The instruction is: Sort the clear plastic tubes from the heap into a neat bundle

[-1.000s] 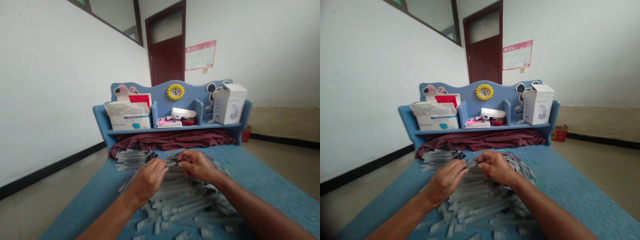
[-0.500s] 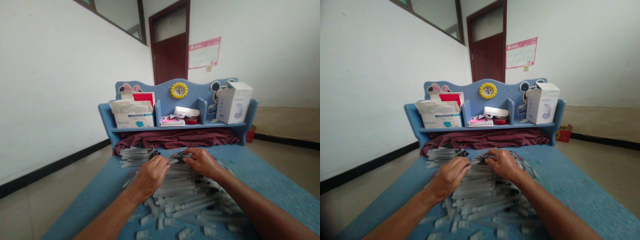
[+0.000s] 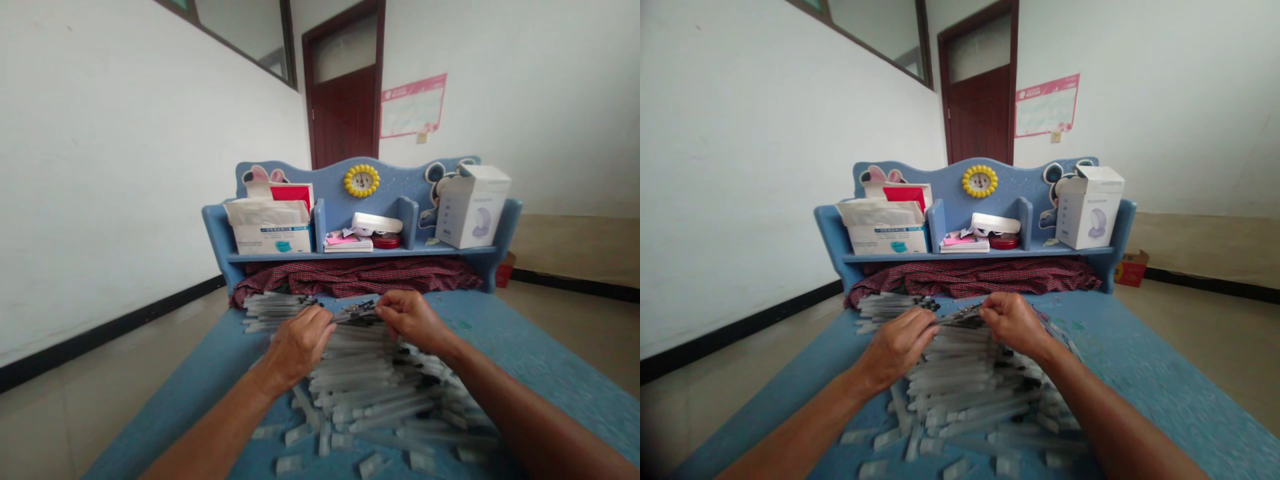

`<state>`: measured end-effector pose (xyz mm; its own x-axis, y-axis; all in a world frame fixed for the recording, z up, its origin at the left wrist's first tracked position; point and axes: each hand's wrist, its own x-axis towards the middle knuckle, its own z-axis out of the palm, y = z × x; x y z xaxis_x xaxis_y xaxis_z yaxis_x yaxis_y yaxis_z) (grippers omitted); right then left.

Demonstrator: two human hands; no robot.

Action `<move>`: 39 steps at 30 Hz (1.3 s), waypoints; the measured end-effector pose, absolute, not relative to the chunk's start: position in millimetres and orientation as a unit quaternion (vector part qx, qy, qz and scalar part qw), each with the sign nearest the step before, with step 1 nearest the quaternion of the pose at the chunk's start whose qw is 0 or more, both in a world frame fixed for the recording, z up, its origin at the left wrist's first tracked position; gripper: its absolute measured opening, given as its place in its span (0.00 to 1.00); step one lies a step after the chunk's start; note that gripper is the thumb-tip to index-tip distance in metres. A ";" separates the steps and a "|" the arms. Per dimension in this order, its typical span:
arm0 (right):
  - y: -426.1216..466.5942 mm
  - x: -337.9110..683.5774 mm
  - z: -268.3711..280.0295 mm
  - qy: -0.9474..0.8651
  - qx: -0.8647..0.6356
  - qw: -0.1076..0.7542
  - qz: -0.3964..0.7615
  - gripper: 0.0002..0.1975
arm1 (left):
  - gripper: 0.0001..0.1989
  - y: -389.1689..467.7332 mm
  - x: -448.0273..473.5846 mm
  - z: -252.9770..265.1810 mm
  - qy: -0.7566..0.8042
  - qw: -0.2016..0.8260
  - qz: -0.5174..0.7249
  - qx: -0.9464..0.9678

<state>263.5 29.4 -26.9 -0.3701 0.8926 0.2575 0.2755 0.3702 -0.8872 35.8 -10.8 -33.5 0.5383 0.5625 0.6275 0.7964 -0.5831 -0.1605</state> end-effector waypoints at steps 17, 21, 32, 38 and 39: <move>46.7 288.7 -24.4 -0.767 -0.469 0.343 0.272 0.13 | 0.07 -4.2 20.8 -28.3 -0.470 0.228 -0.245 -0.817; 28.8 272.4 -23.2 -0.799 -0.415 0.382 0.208 0.13 | 0.07 -16.1 39.7 -26.4 -0.396 0.219 -0.268 -0.851; 19.2 258.9 -26.1 -0.784 -0.349 0.368 0.358 0.12 | 0.08 -24.8 45.0 -18.6 -0.367 0.192 -0.286 -0.864; 34.7 272.5 -27.2 -0.705 -0.346 0.409 0.464 0.17 | 0.07 -18.7 28.2 -8.0 -0.403 0.113 -0.310 -0.854; 34.4 272.5 -26.5 -0.693 -0.341 0.417 0.479 0.18 | 0.07 -19.1 29.0 -7.8 -0.405 0.098 -0.308 -0.855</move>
<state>272.5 34.4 -26.5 -0.4188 0.8728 0.2506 0.0729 0.3074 -0.9488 29.0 -19.1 -7.8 0.4826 0.6324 0.6059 0.7526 -0.6533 0.0825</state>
